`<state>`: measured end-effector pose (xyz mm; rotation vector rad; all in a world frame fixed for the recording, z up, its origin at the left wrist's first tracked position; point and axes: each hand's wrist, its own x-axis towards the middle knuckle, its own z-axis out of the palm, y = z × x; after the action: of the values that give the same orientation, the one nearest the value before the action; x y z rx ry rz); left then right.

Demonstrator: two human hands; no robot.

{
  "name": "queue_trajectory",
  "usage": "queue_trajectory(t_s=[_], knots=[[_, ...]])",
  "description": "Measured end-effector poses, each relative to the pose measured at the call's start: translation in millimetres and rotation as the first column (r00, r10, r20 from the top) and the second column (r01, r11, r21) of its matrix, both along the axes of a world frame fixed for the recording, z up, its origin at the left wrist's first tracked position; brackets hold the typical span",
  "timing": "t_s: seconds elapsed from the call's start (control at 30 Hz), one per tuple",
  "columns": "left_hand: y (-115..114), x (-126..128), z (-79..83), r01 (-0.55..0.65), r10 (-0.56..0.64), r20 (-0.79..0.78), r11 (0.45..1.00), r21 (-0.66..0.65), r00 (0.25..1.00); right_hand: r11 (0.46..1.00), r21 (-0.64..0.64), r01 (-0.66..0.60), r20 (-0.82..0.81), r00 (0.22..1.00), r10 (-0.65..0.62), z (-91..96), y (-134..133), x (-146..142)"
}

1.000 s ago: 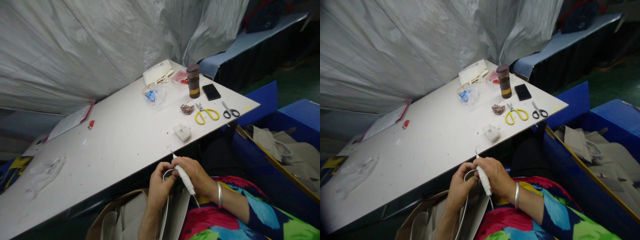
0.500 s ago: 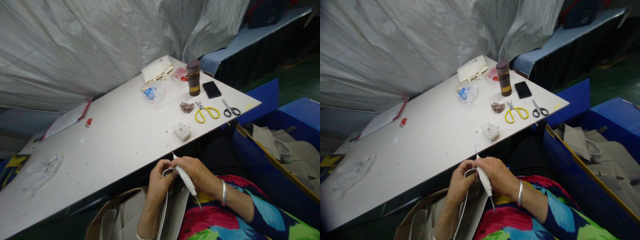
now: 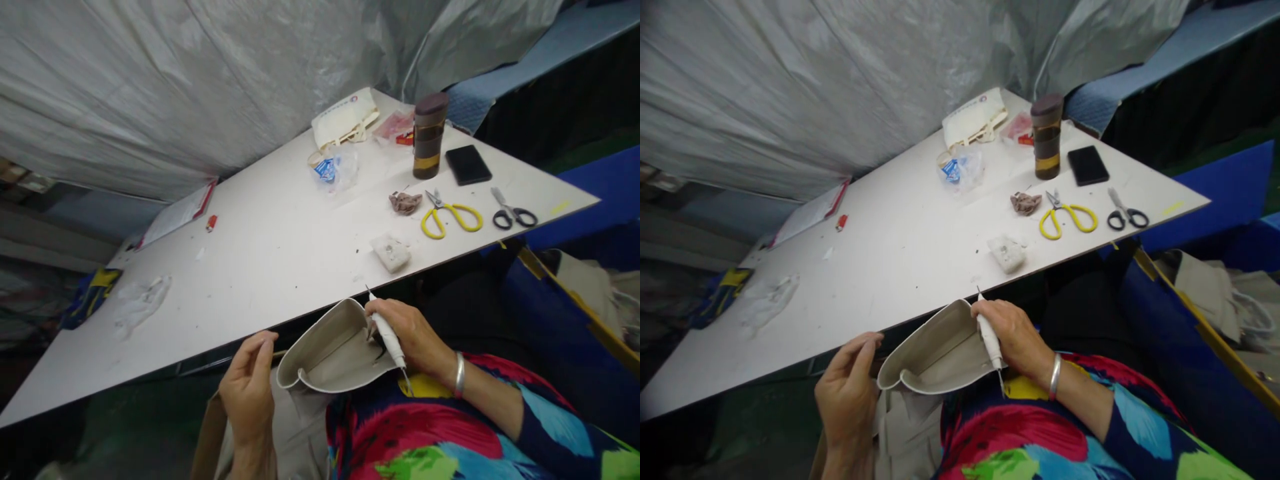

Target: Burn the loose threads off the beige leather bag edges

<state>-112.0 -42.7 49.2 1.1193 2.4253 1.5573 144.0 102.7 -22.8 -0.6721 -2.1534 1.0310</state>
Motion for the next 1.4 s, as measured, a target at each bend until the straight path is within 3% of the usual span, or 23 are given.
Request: queue_trajectory(t_s=[0.1,0.2,0.27,0.33,0.43,0.5,0.7,1.0,1.13,1.4], knots=[[-19.5,18.8,6.3,-0.141,0.161,-0.193,0.984,0.111,0.968,1.0,-0.029,0.003,-0.017,1.0,-0.004,-0.2,-1.5,-0.5],[-38.0,40.2,15.5,-0.074,0.143,-0.335,0.975,0.21,0.931,0.998,-0.056,-0.003,-0.005,1.0,0.002,1.3,-2.7,0.3],[-48.9,52.5,20.2,0.069,0.0,-0.412,0.986,0.152,0.911,0.998,-0.068,0.006,0.011,1.0,-0.005,1.4,-2.1,1.6],[-56.4,60.2,20.8,0.268,-0.249,-0.468,0.963,-0.027,0.848,0.997,-0.079,0.025,0.025,0.999,-0.023,1.0,-0.6,3.3],[-57.8,60.8,11.7,0.475,-0.592,-0.45,0.806,-0.355,0.668,0.992,-0.12,0.044,0.034,0.999,-0.04,-0.1,2.2,6.0],[-53.3,56.3,1.0,0.492,-0.67,-0.437,0.74,-0.458,0.6,0.985,-0.164,0.049,0.035,0.998,-0.044,-1.1,4.3,7.5],[-38.8,49.9,-20.0,0.466,-0.633,-0.464,0.773,-0.43,0.62,0.962,-0.269,0.041,0.064,0.998,-0.025,-1.4,12.9,14.7],[-30.0,60.9,-22.7,0.454,-0.568,-0.462,0.823,-0.342,0.681,0.955,-0.296,-0.005,0.069,0.997,0.026,-5.9,12.9,19.8],[-31.1,60.7,-24.7,0.414,-0.522,-0.471,0.853,-0.319,0.712,0.95,-0.31,0.026,0.078,0.997,-0.001,-7.7,11.1,19.1],[-28.4,64.3,-24.8,0.433,-0.519,-0.453,0.855,-0.287,0.725,0.938,-0.334,0.097,0.091,0.993,-0.07,-16.2,9.0,18.2]])
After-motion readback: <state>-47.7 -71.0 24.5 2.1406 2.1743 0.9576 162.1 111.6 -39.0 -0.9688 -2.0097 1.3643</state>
